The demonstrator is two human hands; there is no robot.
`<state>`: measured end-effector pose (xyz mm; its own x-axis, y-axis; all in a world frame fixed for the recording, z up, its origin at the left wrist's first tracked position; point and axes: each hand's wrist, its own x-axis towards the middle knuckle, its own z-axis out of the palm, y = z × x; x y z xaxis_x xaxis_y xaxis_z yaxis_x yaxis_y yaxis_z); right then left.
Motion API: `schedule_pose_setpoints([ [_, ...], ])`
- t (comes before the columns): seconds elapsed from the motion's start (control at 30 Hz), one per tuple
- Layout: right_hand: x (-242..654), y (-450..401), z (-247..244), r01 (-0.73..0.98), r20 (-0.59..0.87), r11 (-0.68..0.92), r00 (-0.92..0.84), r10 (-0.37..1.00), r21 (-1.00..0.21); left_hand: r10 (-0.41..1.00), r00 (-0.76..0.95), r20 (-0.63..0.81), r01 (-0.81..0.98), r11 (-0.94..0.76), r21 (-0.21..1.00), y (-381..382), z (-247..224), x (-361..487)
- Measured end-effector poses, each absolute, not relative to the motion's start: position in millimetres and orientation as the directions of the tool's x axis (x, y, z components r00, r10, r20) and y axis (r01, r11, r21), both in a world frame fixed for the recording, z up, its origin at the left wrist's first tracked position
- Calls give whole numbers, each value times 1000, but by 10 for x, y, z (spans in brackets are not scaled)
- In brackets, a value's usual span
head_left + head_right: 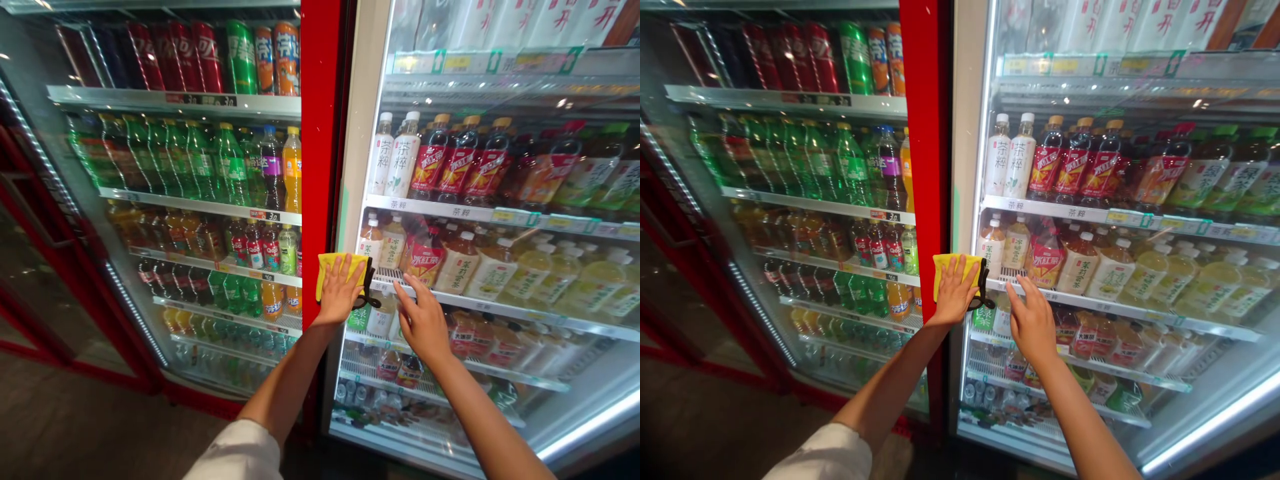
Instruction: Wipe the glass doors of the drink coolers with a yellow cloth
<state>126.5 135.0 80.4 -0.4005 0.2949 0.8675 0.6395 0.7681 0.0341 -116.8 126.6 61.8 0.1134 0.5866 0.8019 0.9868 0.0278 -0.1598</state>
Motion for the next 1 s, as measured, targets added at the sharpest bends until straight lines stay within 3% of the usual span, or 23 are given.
schedule_pose_setpoints([
  [0.2,1297,1325,767,657,869,752,-402,290,53,551,143,822,983,16,-181,1173,294,-1207],
  [0.43,1335,1424,990,649,907,761,-332,258,21,493,73,867,995,27,-99,1255,1127,-1046],
  [0.67,1374,1405,944,646,910,763,-325,256,16,505,176,845,979,3,-206,1151,747,-1182],
  [0.77,1453,1436,1021,658,914,753,-318,252,21,486,184,854,977,9,-215,1212,995,-1167],
  [0.9,1518,1487,1171,665,927,747,-289,239,15,393,107,913,988,58,-141,1383,1532,-950],
  [1.0,1542,1507,1167,664,930,748,-283,236,13,351,152,924,982,56,-183,1438,1477,-852],
])
